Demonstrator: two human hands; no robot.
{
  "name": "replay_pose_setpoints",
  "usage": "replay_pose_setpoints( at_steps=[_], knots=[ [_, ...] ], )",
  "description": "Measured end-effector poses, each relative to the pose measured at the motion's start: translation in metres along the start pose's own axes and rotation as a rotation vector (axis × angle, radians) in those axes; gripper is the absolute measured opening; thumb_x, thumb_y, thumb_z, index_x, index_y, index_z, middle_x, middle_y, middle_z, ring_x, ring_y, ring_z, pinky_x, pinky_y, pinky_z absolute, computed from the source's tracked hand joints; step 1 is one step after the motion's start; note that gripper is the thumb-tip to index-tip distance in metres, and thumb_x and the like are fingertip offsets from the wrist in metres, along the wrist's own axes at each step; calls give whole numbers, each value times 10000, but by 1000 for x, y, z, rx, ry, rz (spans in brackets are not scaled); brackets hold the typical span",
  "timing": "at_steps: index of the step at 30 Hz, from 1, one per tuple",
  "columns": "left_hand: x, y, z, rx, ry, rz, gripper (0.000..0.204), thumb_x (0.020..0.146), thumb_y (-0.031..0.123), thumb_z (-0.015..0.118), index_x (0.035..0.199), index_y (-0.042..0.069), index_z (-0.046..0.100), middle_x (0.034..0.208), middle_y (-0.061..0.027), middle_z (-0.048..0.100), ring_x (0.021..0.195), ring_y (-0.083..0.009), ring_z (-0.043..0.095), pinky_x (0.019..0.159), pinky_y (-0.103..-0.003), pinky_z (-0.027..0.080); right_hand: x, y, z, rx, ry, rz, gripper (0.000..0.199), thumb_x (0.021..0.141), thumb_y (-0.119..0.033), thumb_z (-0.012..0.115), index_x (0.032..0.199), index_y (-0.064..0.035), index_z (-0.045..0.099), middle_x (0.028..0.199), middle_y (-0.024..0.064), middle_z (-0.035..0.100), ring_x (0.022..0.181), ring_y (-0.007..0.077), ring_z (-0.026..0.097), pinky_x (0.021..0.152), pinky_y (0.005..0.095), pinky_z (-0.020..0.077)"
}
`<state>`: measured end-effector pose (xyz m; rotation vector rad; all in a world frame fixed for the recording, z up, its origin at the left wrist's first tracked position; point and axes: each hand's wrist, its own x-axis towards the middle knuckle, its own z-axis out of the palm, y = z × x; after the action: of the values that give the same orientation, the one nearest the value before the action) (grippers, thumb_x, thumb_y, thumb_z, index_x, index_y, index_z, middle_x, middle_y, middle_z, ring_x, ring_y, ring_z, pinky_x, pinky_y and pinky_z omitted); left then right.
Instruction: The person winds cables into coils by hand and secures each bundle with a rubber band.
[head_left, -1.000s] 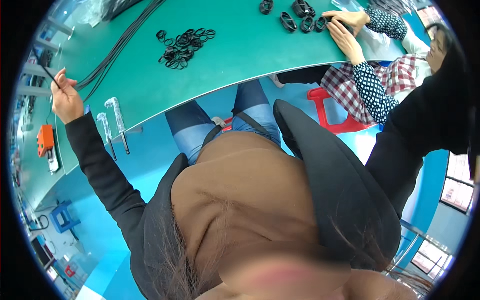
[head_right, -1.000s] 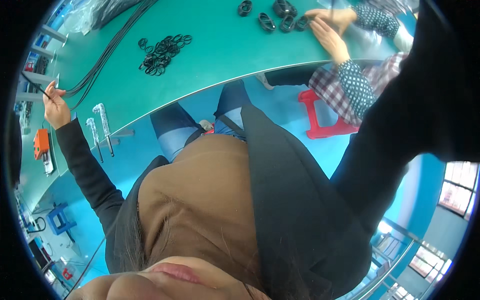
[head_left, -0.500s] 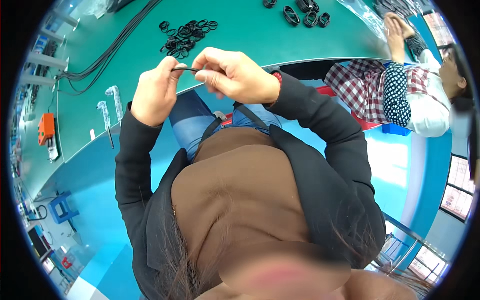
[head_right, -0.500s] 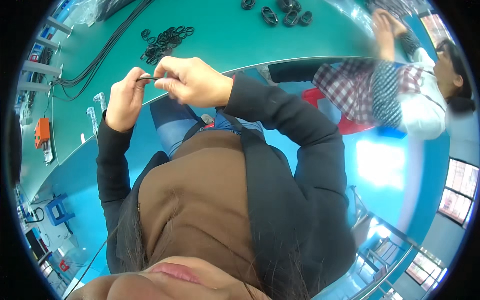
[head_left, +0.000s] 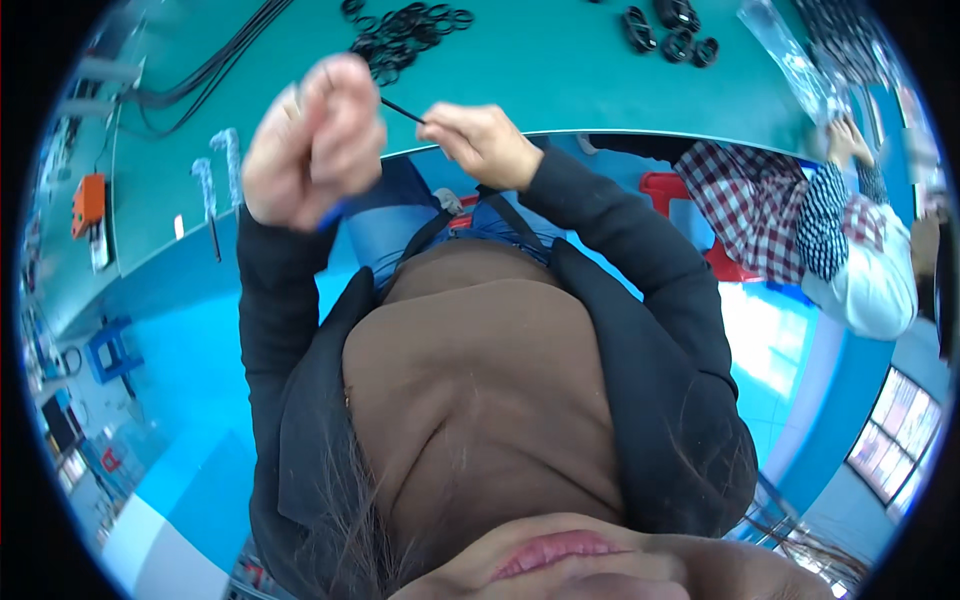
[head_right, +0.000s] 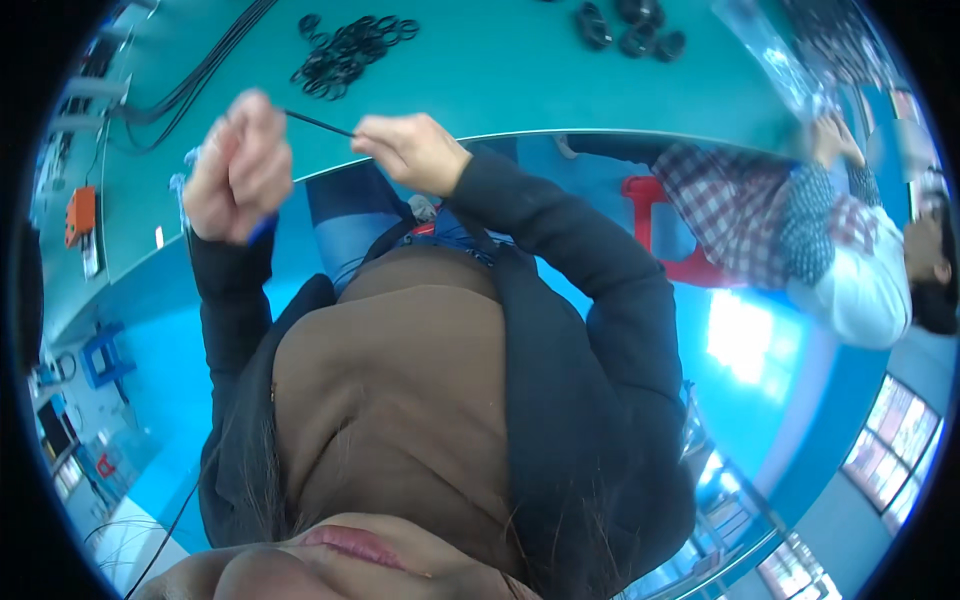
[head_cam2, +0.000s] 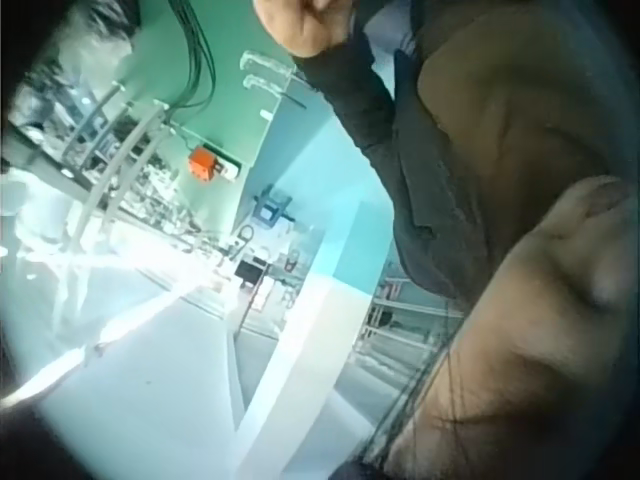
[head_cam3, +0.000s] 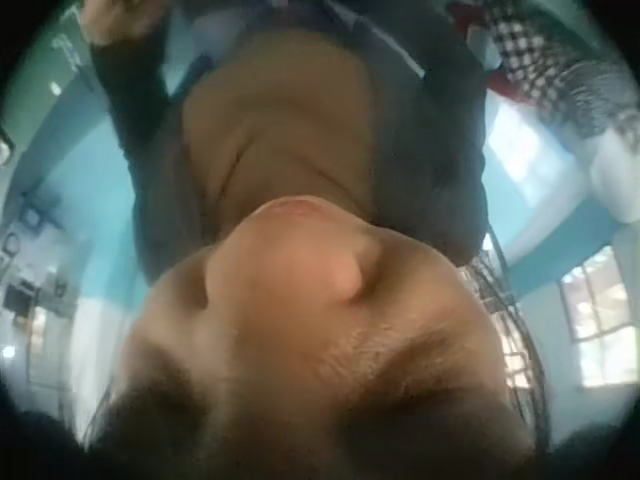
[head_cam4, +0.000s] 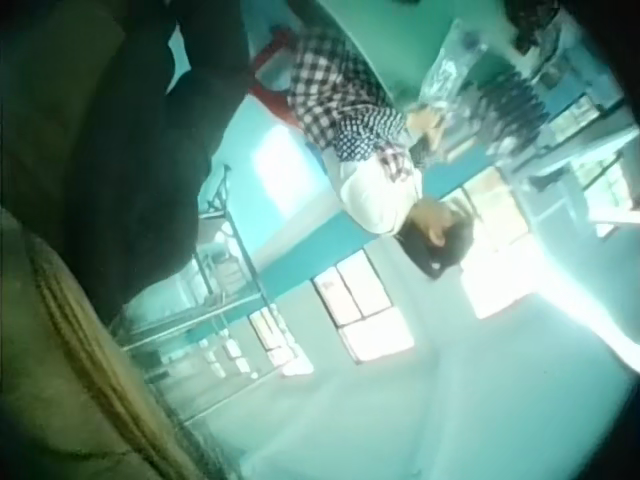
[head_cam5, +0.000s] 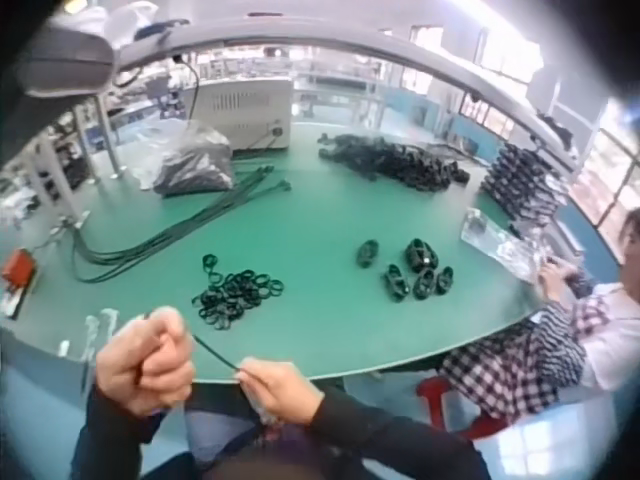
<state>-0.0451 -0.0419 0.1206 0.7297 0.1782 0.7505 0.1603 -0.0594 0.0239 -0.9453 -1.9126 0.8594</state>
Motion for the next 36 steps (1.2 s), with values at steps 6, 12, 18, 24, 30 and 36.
replay_pose_setpoints(
  at_steps=[6,12,18,24,30,36],
  knots=[
    [14,23,-55,250,185,168,311,960,243,494,1145,2,561,1015,-154,644,736,-165,604,615,-272,461,-32,-44,-11,-68,-279,32,133,876,-113,558,978,-32,528,786,161,640,697,353,613,582,418,475],
    [19,-7,-72,562,297,118,528,977,366,423,1363,9,392,1261,-211,535,1102,-257,585,917,-337,493,-15,-83,-45,-322,-427,-97,134,852,-139,591,815,-49,500,645,135,580,565,319,582,489,395,434],
    [14,-34,-44,496,54,-138,612,967,408,424,1380,-34,327,1352,-233,440,1261,-318,446,1001,-447,418,26,-74,-75,-327,-189,-299,60,826,-60,617,871,-21,613,717,120,601,623,281,596,539,314,465],
    [8,-34,-10,90,-197,-317,692,961,440,407,1383,-87,258,1280,-329,460,993,-416,618,759,-394,572,50,-8,-43,202,-141,9,152,898,-170,592,916,-31,651,716,72,626,633,129,561,590,272,461],
    [19,-1,-43,210,64,185,606,989,364,380,1393,-75,272,1381,-280,381,1325,-358,347,978,-451,455,-22,-35,-5,50,-191,156,157,883,-111,555,1024,-44,575,772,180,628,721,344,626,618,399,486],
    [19,-34,-49,438,134,-6,520,976,334,449,1352,-20,392,1379,-176,433,1299,-272,408,984,-430,445,1,-64,-57,-208,-115,-194,80,806,-100,635,860,-48,605,697,141,607,631,331,605,540,382,477]
  ],
)
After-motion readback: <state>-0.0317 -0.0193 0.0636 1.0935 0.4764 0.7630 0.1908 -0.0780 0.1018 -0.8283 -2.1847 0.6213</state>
